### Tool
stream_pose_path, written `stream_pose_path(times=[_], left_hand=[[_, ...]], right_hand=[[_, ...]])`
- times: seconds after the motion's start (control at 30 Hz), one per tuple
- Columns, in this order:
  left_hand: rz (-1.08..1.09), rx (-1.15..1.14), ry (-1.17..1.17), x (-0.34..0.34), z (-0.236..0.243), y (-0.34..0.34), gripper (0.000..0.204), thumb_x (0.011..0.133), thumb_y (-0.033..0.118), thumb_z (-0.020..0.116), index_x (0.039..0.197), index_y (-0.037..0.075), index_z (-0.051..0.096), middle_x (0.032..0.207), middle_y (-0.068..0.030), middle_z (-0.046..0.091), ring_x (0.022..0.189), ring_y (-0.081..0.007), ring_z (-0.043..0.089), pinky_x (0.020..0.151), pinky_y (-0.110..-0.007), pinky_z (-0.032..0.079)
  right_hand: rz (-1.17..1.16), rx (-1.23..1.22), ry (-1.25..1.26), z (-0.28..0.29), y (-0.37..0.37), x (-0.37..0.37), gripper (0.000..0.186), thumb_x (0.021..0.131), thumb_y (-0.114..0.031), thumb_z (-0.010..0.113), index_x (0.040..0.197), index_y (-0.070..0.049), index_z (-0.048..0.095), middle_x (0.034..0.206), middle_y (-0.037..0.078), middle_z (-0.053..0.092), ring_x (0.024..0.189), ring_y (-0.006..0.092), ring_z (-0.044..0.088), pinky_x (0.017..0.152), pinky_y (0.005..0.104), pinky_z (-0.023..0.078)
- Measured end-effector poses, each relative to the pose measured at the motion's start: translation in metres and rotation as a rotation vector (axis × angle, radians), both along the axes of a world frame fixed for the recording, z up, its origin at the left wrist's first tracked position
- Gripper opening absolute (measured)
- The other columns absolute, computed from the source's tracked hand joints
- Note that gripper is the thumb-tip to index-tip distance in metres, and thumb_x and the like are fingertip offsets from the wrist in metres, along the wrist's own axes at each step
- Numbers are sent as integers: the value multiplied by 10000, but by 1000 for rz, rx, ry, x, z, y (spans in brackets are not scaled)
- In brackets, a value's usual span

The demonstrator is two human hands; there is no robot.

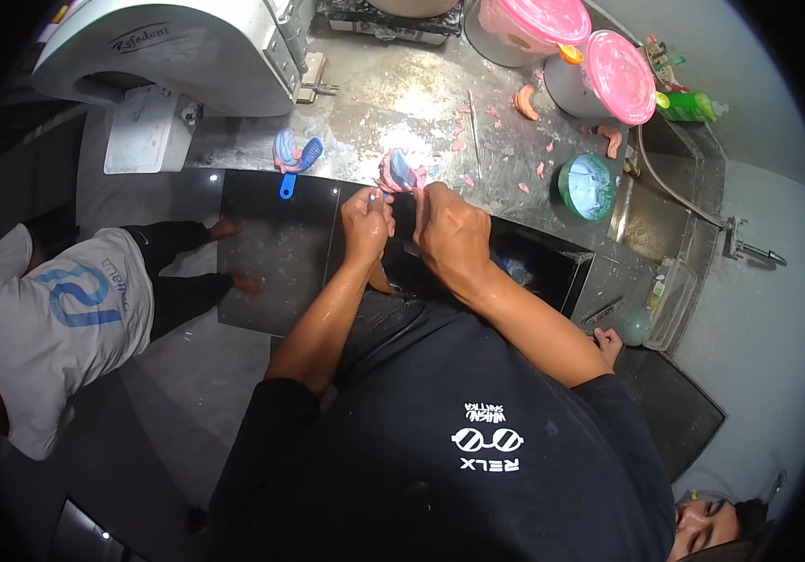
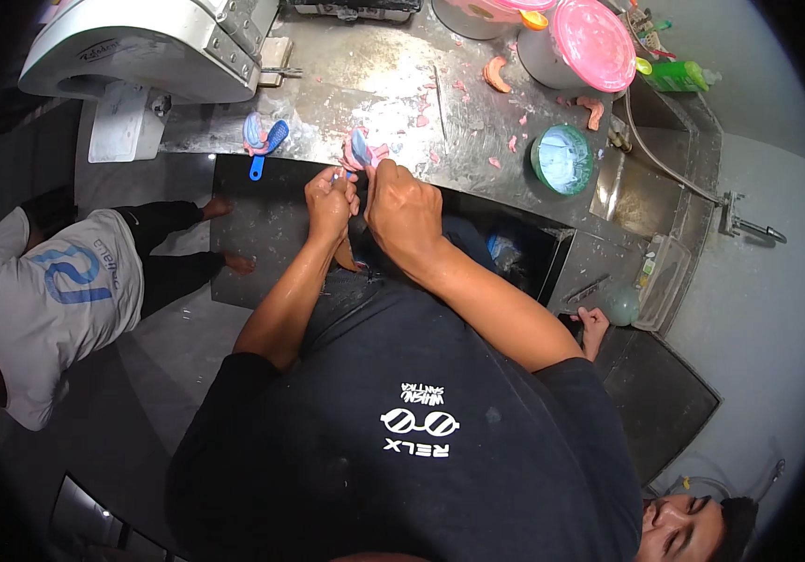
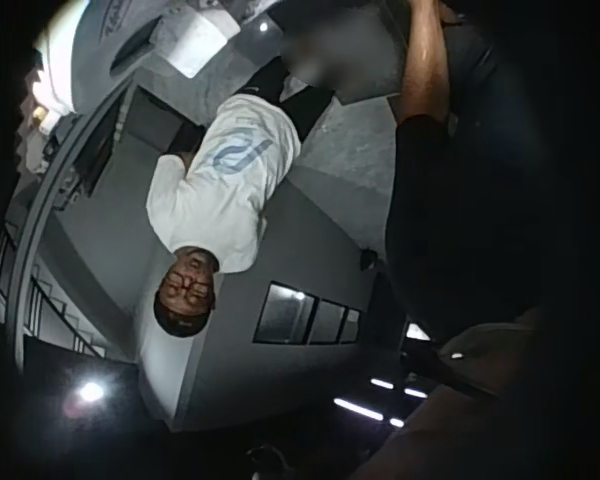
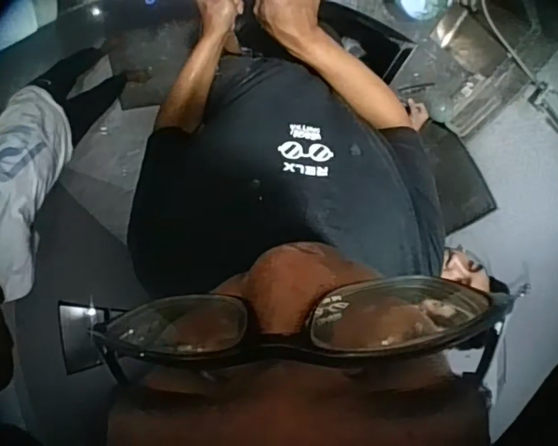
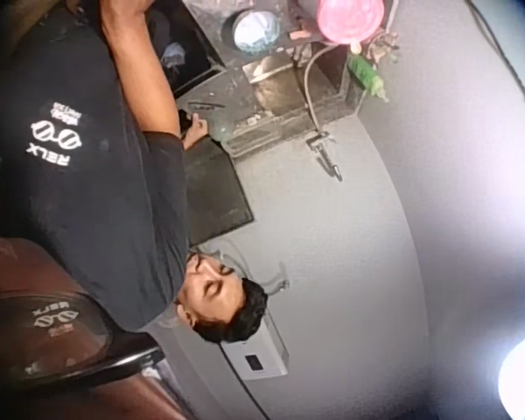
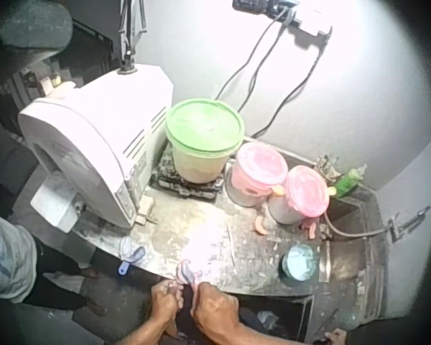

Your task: The person applies a blue dental impression material to a pink dental tray, spreading it with a small pink tool, and then washes a green bowl and the tool in a sink.

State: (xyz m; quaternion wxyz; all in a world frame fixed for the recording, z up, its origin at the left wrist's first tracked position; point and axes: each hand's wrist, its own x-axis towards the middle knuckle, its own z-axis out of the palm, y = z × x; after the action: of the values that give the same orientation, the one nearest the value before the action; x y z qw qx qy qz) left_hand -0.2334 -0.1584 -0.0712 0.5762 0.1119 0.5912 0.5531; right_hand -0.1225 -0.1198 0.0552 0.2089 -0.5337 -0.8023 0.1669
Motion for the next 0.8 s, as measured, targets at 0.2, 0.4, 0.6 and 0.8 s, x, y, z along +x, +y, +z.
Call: stream_pose_path(times=[0.2, 0.4, 0.6, 0.8], left_hand=[[18, -14, 1, 4, 8, 3, 213, 985, 66, 453, 836, -49, 554, 547, -9, 424, 399, -91, 369, 374, -261, 313], [18, -27, -16, 3, 12, 4, 198, 988, 64, 467, 858, -60, 549, 558, -24, 443, 401, -102, 379, 382, -265, 323], [25, -27, -9, 2, 9, 2, 203, 991, 66, 462, 860, -64, 545, 558, -24, 440, 401, -101, 377, 379, -265, 325], [24, 4, -33, -2, 17, -4, 209, 989, 67, 464, 842, -58, 545, 556, -23, 435, 401, -99, 371, 377, -260, 329]], right_hand=[[23, -18, -21, -4, 0, -2, 242, 921, -139, 585, 723, -23, 507, 606, 194, 574, 512, 384, 584, 460, 466, 439], [31, -46, -52, -3, 2, -1, 236, 924, -135, 574, 732, -17, 504, 602, 203, 576, 520, 402, 587, 466, 476, 441], [-17, -32, 7, 13, 8, 1, 211, 915, -153, 604, 764, -9, 570, 632, 217, 598, 546, 410, 599, 485, 479, 450], [-270, -251, 259, 57, 39, 64, 150, 877, -145, 653, 856, -5, 702, 740, 159, 689, 675, 209, 672, 645, 333, 506]])
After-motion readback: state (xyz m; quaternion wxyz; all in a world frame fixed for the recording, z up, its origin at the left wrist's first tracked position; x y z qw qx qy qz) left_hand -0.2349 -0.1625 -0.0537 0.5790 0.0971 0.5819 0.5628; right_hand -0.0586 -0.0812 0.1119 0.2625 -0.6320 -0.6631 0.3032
